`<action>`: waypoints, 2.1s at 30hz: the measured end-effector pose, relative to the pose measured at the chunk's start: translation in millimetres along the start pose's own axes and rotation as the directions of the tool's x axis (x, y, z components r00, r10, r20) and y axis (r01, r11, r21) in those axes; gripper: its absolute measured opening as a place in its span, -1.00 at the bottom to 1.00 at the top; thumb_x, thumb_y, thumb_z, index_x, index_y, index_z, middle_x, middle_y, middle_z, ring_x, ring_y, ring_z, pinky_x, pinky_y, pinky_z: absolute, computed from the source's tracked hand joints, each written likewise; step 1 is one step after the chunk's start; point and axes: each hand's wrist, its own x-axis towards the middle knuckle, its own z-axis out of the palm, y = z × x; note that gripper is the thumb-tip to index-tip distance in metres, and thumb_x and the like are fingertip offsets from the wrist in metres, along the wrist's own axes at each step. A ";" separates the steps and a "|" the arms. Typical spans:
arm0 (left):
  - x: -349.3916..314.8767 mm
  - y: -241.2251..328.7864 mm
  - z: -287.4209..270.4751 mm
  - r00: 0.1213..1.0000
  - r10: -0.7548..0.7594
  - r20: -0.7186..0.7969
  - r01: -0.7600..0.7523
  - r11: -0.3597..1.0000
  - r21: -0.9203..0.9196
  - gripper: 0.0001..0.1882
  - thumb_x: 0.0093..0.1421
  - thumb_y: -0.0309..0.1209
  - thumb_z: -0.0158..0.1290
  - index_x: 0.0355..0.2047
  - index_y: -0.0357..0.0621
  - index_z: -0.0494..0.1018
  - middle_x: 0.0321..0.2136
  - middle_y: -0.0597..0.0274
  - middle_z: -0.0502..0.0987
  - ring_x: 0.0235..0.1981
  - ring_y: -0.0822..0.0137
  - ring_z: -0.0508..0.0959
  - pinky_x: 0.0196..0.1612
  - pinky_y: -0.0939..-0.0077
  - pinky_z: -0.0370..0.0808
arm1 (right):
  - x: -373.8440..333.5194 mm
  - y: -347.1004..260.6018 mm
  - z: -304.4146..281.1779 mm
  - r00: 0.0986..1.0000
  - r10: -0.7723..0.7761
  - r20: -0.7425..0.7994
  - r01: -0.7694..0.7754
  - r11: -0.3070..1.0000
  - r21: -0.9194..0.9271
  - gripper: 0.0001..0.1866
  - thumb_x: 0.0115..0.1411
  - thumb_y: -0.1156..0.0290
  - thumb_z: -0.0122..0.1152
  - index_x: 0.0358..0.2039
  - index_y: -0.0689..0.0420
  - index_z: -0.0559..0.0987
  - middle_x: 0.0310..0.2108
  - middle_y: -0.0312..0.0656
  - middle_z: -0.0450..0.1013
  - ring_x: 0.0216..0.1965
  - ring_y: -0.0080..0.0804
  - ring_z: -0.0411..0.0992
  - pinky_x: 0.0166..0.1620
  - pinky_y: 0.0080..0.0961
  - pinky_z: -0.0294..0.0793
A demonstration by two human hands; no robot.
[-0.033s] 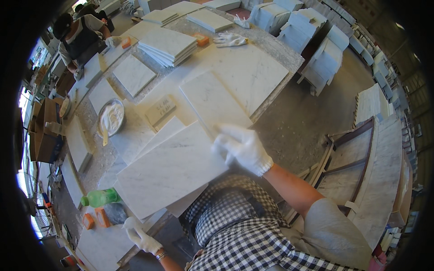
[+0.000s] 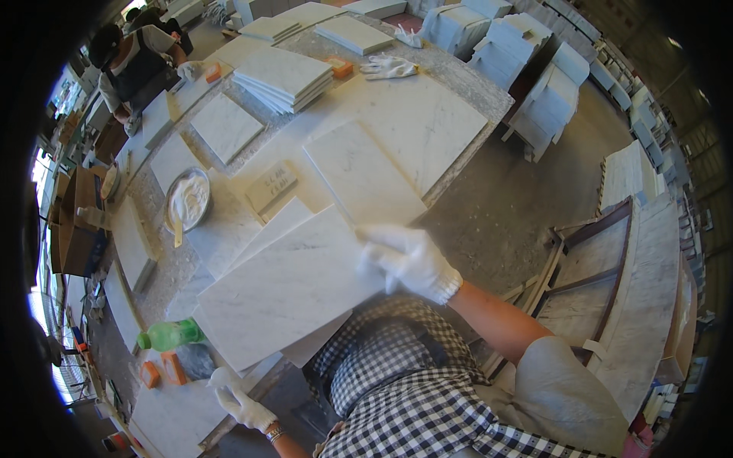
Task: The person handles white rectangular tiles at a workbench, wiping surfaces with gloved hands and using a small metal scraper to remove residue. Tiles are turned over and stacked after treatment. A coworker performs similar finishing work across the table.
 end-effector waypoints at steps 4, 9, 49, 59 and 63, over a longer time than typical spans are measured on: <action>-23.0 15.7 -17.8 0.999 0.022 -0.034 -0.020 0.997 0.069 -0.46 0.40 -0.47 0.11 0.33 -0.43 0.29 0.27 -0.11 0.44 0.28 0.09 0.44 0.33 0.24 0.41 | -31.0 8.5 -25.8 0.998 0.066 -0.019 -0.065 0.996 0.054 -0.49 0.36 0.29 0.31 0.23 0.29 0.52 -0.28 -0.11 0.66 -0.44 -0.51 0.63 -0.56 -0.67 0.53; -38.9 64.4 -19.8 0.904 0.422 -0.065 -0.394 0.883 0.256 -0.47 0.35 -0.55 0.12 0.31 -0.40 0.32 0.27 -0.10 0.43 0.28 0.03 0.45 0.33 0.22 0.41 | -38.5 19.6 -36.7 0.975 -0.008 -0.221 0.039 0.990 0.134 -0.51 0.38 0.34 0.27 0.24 0.33 0.49 -0.37 -0.16 0.61 -0.44 -0.44 0.64 -0.55 -0.64 0.58; -41.9 226.4 57.4 0.601 0.297 0.742 -0.784 0.398 0.475 0.22 0.07 0.44 0.11 0.48 -0.22 0.08 0.52 -0.26 -0.06 0.54 -0.33 -0.21 0.45 -0.42 -0.47 | -12.1 12.1 11.1 0.972 -0.060 -0.229 0.074 0.996 0.053 -0.54 0.38 0.33 0.29 0.16 0.41 0.54 -0.36 -0.22 0.62 -0.32 -0.60 0.54 -0.23 -0.59 0.58; -70.1 249.8 112.4 0.492 0.459 0.740 -0.850 0.436 0.296 0.18 0.06 0.49 0.07 0.41 -0.21 0.22 0.50 -0.24 -0.01 0.52 -0.39 -0.21 0.41 -0.58 -0.45 | 1.1 15.6 6.5 0.969 -0.094 -0.230 0.100 0.995 0.017 -0.51 0.35 0.32 0.34 0.15 0.40 0.55 -0.32 -0.20 0.64 -0.26 -0.58 0.56 -0.06 -0.57 0.58; -71.2 252.0 121.5 0.418 0.509 0.753 -0.881 0.429 0.198 0.08 0.12 0.40 0.11 0.44 -0.10 0.22 0.50 -0.29 -0.04 0.53 -0.40 -0.21 0.41 -0.56 -0.42 | 1.0 14.0 1.5 0.963 -0.141 -0.227 0.138 0.990 -0.031 -0.51 0.36 0.33 0.32 0.16 0.42 0.53 -0.31 -0.16 0.65 -0.25 -0.54 0.59 -0.07 -0.55 0.60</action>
